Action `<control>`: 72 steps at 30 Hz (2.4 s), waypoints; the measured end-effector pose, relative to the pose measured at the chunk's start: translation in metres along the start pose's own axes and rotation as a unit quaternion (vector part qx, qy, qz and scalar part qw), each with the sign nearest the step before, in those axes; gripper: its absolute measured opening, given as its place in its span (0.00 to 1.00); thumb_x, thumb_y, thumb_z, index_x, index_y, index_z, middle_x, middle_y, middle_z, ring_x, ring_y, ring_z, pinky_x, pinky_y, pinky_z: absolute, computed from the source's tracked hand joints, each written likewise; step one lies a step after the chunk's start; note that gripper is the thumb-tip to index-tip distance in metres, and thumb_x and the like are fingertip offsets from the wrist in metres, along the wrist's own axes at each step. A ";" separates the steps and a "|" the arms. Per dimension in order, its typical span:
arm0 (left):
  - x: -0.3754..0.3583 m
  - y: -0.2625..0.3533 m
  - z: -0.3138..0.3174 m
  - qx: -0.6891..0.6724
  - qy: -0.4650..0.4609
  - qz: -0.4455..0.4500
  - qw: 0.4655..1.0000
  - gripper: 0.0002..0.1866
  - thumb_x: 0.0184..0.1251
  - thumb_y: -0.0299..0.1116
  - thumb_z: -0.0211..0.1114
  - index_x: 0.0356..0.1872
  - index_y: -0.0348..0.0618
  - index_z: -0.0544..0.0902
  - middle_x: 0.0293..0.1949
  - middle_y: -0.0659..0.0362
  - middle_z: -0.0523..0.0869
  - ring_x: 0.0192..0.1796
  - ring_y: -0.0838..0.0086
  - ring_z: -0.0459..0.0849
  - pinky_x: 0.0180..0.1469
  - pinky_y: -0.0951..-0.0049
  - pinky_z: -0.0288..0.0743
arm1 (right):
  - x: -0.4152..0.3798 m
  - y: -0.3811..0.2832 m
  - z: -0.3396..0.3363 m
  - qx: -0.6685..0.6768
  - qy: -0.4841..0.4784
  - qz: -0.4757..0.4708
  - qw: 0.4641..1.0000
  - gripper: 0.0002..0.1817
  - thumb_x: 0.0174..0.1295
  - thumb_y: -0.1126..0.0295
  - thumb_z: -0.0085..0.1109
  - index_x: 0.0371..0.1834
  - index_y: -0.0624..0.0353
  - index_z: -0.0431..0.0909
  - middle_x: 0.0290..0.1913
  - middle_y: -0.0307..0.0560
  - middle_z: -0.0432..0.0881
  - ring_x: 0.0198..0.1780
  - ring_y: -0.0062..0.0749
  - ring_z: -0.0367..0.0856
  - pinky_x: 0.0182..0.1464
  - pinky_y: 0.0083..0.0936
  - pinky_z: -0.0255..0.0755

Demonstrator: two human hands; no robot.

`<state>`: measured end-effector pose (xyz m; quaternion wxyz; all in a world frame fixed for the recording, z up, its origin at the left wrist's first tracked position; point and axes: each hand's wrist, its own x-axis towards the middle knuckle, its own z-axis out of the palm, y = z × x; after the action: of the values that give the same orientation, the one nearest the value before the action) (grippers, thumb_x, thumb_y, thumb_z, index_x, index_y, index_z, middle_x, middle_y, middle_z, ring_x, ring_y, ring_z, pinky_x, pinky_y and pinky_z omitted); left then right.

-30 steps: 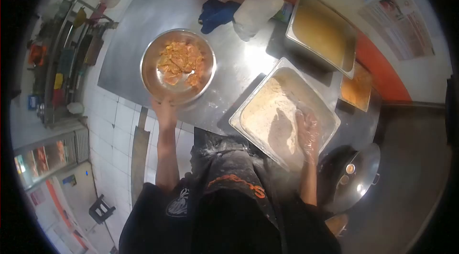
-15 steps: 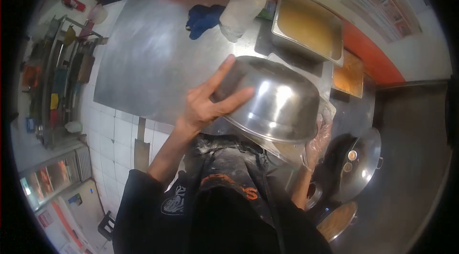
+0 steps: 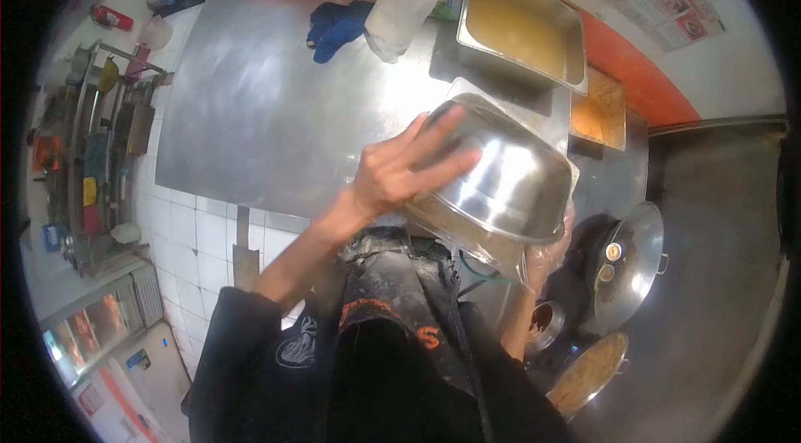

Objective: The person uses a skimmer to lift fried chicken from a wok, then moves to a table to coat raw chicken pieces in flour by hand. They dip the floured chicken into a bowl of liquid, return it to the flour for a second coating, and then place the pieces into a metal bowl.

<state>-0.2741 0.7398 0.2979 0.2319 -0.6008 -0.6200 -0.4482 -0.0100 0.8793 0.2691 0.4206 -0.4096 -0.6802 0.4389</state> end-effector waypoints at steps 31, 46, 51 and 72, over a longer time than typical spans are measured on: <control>0.045 0.005 -0.009 -0.142 0.071 -0.215 0.964 0.40 0.55 0.09 0.61 0.72 0.49 0.77 0.68 0.44 0.80 0.68 0.50 0.82 0.63 0.62 0.82 | 0.051 -0.057 0.066 -0.345 -0.350 -0.374 0.787 0.20 0.60 0.71 0.69 0.57 0.55 0.80 0.50 0.54 0.83 0.50 0.53 0.83 0.51 0.41 0.79; -0.082 -0.066 -0.124 -0.060 0.228 -0.561 0.793 0.16 0.73 0.24 0.63 0.59 0.33 0.80 0.53 0.54 0.86 0.49 0.75 0.83 0.56 0.71 0.75 | 0.012 0.097 0.088 -0.162 -0.486 -0.124 0.850 0.25 0.72 0.48 0.59 0.62 0.54 0.82 0.68 0.52 0.79 0.72 0.45 0.73 0.72 0.45 0.69; -0.212 -0.093 -0.144 0.036 0.151 -0.669 0.726 0.19 0.69 0.24 0.64 0.59 0.32 0.80 0.53 0.51 0.86 0.47 0.70 0.85 0.53 0.68 0.78 | 0.054 0.029 0.117 -0.212 -0.402 0.241 0.858 0.31 0.78 0.46 0.50 0.71 0.61 0.74 0.68 0.60 0.76 0.68 0.49 0.76 0.73 0.49 0.69; -0.275 0.024 -0.023 -0.227 -0.514 -0.532 0.633 0.12 0.66 0.24 0.62 0.48 0.32 0.86 0.44 0.42 0.90 0.51 0.48 0.89 0.55 0.55 0.81 | 0.020 -0.001 0.092 -0.280 -0.302 0.044 0.910 0.26 0.74 0.64 0.62 0.72 0.64 0.74 0.67 0.58 0.81 0.68 0.41 0.78 0.71 0.33 0.68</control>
<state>-0.2102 0.5696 0.0884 -0.5469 -0.3334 -0.7299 -0.2388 -0.1018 0.8741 0.2504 0.0434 -0.3880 -0.8508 0.3517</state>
